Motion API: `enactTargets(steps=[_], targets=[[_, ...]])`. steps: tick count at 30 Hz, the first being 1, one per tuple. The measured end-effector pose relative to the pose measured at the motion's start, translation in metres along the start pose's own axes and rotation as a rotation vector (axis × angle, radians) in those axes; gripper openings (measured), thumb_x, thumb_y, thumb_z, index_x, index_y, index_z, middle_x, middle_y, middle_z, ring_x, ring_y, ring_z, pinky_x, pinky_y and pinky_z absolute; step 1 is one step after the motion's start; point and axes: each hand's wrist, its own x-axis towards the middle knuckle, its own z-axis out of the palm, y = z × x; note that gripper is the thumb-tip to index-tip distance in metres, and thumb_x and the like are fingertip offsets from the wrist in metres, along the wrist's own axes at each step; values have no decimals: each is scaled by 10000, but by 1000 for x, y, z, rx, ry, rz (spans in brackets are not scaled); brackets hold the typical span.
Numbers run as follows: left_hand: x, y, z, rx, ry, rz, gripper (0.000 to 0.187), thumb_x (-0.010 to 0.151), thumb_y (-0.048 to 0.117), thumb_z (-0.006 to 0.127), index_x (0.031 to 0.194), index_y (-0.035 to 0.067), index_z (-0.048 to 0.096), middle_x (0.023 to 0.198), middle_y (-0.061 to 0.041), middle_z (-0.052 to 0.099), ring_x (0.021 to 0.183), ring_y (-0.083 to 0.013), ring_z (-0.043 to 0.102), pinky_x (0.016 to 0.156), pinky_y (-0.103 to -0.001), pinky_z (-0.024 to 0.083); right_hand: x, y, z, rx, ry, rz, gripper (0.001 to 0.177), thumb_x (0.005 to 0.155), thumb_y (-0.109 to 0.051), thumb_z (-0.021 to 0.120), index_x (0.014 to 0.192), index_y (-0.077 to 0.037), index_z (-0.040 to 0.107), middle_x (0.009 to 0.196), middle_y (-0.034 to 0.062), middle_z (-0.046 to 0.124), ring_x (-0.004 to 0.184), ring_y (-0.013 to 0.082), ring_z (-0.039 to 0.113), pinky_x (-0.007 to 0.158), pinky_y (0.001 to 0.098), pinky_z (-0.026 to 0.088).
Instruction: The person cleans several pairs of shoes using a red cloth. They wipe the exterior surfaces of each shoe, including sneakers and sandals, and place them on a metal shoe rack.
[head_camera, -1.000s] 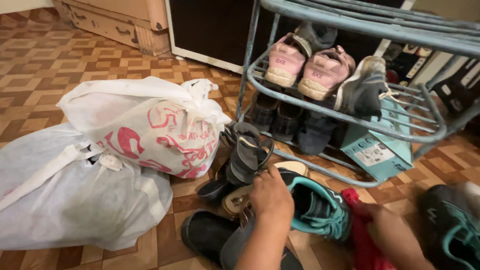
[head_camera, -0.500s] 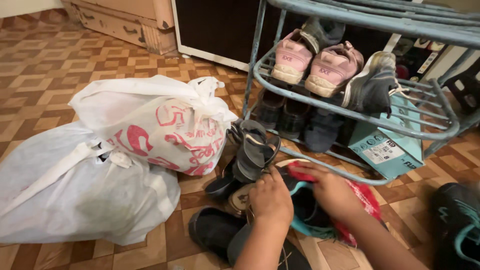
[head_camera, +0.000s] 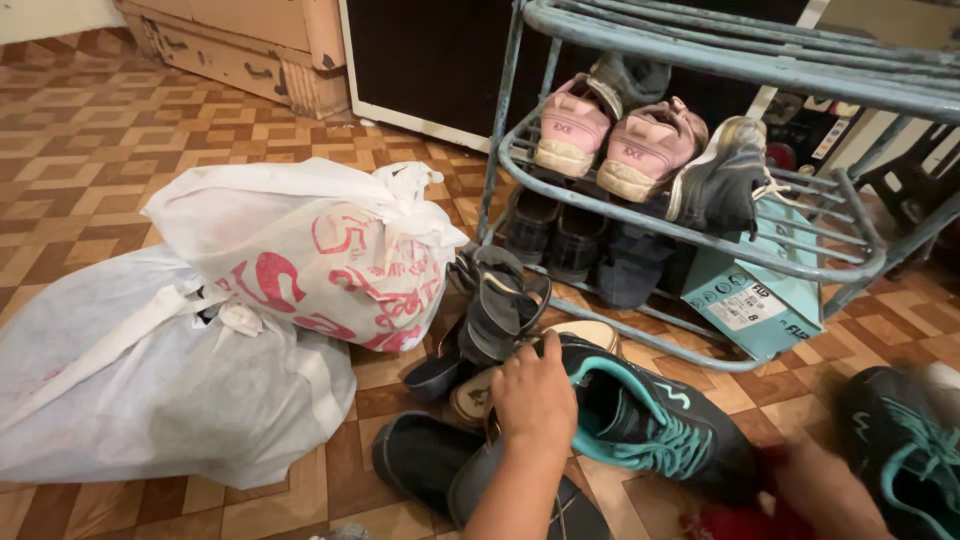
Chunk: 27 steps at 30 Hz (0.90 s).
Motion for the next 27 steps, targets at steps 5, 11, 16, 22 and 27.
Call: enactTargets(steps=[5,11,16,22,27], targets=[[5,-1,-7,33,-31,41,511,869,178,635,1378,184,592,1116,-133,690,1006,-324,666,913,-479,446,-22,-106,-4,401,327,-673,725,742,106,514,1387,-214,603,1455,149,590,1298,390,553,1048,448,468],[14,4,1,56,-22,6,507,853,173,639,1358,199,616,1077,-118,702,972,-301,681,909,-479,444,-27,-73,60,259,343,-823,928,651,151,480,1541,-94,392,1587,199,346,1411,404,384,1116,452,350],[21,7,11,82,25,20,446,873,178,620,1317,161,653,1050,-117,714,935,-292,692,886,-466,454,10,20,113,-109,541,-1041,805,702,84,479,1477,90,262,1564,281,283,1435,445,334,1144,512,310],[23,6,12,86,52,45,391,849,175,627,1231,124,695,986,-112,734,893,-288,716,869,-461,464,11,2,75,177,160,-385,789,788,26,473,1563,-50,348,1591,224,364,1475,391,404,1187,461,367],[29,8,8,77,-56,26,286,870,199,627,1128,122,723,1011,-104,737,940,-288,714,911,-464,457,-41,-58,68,277,257,-696,801,818,13,472,1598,-115,347,1650,212,293,1506,385,374,1190,445,369]])
